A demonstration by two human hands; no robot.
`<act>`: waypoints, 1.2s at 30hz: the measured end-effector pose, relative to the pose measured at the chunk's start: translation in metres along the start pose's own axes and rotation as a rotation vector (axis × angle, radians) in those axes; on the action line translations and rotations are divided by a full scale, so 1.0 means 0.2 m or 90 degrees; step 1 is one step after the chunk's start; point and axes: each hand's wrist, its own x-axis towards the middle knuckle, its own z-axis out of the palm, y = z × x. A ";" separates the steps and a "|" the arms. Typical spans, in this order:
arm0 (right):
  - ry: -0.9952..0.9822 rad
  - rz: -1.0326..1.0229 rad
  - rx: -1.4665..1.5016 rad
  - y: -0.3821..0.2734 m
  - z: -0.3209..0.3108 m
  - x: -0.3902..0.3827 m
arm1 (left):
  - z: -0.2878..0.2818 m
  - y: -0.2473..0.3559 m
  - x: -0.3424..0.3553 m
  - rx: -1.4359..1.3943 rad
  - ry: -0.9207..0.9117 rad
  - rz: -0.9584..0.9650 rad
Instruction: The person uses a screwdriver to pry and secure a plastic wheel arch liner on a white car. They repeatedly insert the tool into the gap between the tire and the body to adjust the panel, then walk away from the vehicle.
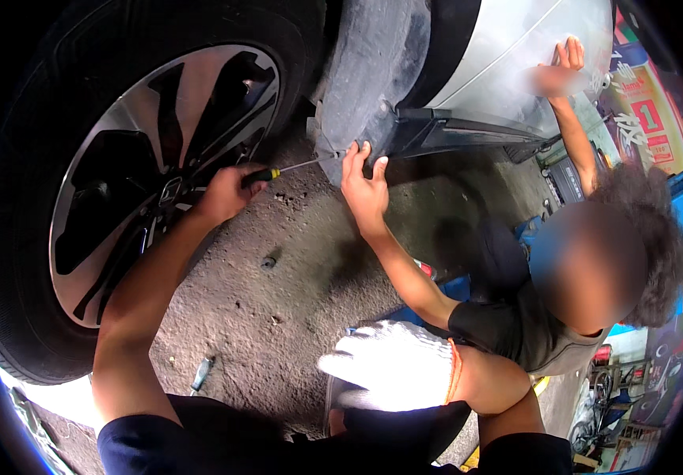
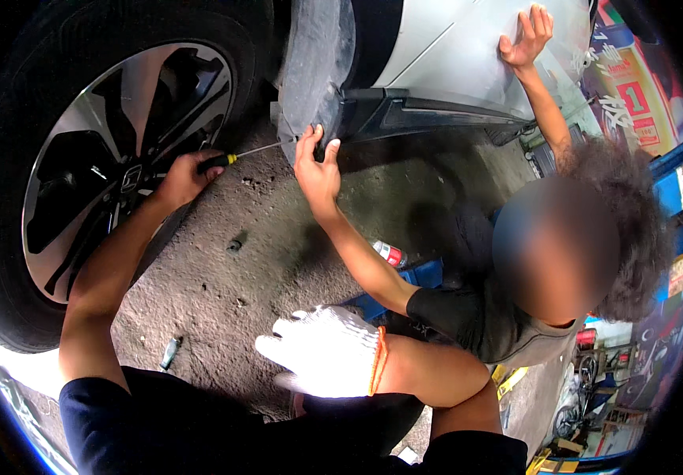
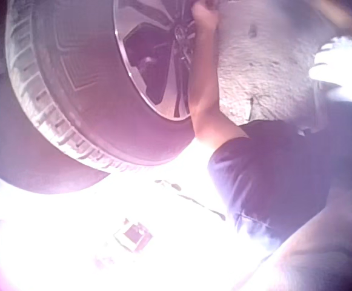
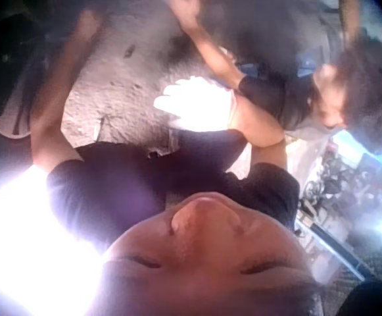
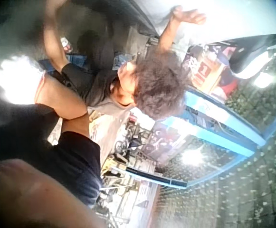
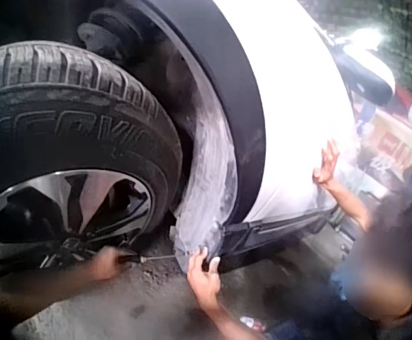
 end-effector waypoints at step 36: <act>0.006 -0.038 0.038 0.03 0.08 0.02 | -0.04 -0.05 0.04 -0.520 -0.151 -0.339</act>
